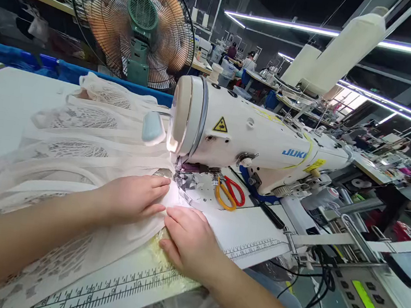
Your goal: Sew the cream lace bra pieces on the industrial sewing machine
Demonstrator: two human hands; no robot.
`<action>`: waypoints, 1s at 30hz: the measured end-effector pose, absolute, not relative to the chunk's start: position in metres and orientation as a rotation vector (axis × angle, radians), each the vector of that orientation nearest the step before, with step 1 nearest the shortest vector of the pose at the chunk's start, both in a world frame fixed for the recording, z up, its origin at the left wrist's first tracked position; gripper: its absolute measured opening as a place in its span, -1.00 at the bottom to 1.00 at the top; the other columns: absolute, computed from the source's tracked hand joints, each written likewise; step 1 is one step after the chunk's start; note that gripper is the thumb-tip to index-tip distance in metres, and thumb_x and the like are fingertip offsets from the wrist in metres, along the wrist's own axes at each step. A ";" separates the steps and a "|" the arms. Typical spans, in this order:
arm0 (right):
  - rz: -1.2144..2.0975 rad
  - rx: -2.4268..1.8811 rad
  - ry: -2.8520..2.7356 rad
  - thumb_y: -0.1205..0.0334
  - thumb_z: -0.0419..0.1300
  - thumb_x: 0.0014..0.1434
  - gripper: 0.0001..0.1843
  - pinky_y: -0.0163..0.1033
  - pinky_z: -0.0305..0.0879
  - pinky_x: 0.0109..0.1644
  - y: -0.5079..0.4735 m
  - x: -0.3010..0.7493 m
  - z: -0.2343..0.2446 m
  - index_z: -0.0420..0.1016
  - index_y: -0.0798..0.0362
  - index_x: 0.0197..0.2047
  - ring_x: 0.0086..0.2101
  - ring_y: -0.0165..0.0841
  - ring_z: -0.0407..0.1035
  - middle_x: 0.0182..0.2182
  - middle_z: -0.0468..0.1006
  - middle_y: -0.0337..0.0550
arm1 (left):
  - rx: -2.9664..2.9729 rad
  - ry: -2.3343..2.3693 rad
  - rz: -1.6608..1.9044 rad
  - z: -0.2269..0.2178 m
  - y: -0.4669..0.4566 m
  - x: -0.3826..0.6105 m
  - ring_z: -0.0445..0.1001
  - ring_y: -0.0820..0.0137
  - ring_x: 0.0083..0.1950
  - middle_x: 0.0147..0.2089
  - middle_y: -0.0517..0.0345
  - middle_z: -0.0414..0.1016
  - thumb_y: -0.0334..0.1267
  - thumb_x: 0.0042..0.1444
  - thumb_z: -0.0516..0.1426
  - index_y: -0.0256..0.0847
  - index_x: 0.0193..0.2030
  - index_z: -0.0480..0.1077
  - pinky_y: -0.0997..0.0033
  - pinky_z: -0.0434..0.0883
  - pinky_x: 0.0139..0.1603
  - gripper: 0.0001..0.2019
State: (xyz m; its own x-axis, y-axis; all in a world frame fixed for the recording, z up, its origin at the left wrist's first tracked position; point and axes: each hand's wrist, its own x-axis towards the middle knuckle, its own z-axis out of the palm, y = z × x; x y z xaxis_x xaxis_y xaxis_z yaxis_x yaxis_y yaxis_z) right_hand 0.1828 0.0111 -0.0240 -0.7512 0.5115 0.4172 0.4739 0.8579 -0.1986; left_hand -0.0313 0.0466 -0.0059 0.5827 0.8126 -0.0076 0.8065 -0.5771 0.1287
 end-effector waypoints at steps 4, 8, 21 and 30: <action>0.073 -0.760 -2.530 0.16 0.03 0.23 -0.65 -0.07 0.25 0.07 0.011 0.183 -0.029 0.42 0.19 -0.03 0.01 -0.17 0.30 -0.02 0.51 0.04 | 2.701 1.421 0.049 -0.004 0.052 -0.029 0.34 0.10 0.23 0.27 -0.20 0.32 -0.01 0.23 -0.13 -0.32 0.13 0.37 0.13 0.37 0.19 -0.47; 0.027 -0.815 -2.498 0.15 0.06 0.22 -0.66 -0.04 0.22 0.11 0.011 0.184 -0.031 0.43 0.17 -0.03 0.07 -0.15 0.27 0.03 0.48 0.04 | 2.761 1.441 0.066 -0.009 0.056 -0.029 0.33 0.04 0.23 0.23 -0.23 0.36 0.01 0.23 -0.11 -0.35 0.11 0.39 0.04 0.33 0.22 -0.46; 0.025 -0.836 -2.496 0.15 0.11 0.20 -0.74 -0.05 0.26 0.02 0.013 0.184 -0.032 0.45 0.12 -0.12 -0.05 -0.19 0.29 -0.08 0.49 0.00 | 2.937 1.383 0.183 -0.012 0.053 -0.027 0.45 0.13 0.04 0.08 -0.18 0.49 -0.02 0.26 -0.12 -0.33 0.02 0.45 0.17 0.45 0.04 -0.50; 0.013 -0.837 -2.444 0.16 0.09 0.21 -0.71 -0.05 0.25 0.08 0.014 0.185 -0.032 0.45 0.13 -0.07 0.01 -0.17 0.28 -0.05 0.49 0.02 | 2.894 1.388 0.153 -0.010 0.054 -0.026 0.44 0.08 0.07 0.09 -0.20 0.48 0.02 0.26 -0.16 -0.37 0.04 0.44 0.12 0.43 0.06 -0.44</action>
State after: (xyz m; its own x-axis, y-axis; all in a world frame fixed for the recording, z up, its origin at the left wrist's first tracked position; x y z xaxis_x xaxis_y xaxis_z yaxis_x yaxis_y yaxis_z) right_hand 0.1849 0.0139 -0.0322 -0.6542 0.5694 0.4978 0.5642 0.8058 -0.1802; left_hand -0.0259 0.0538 -0.0102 0.6226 0.7738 0.1164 0.7806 -0.6245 -0.0235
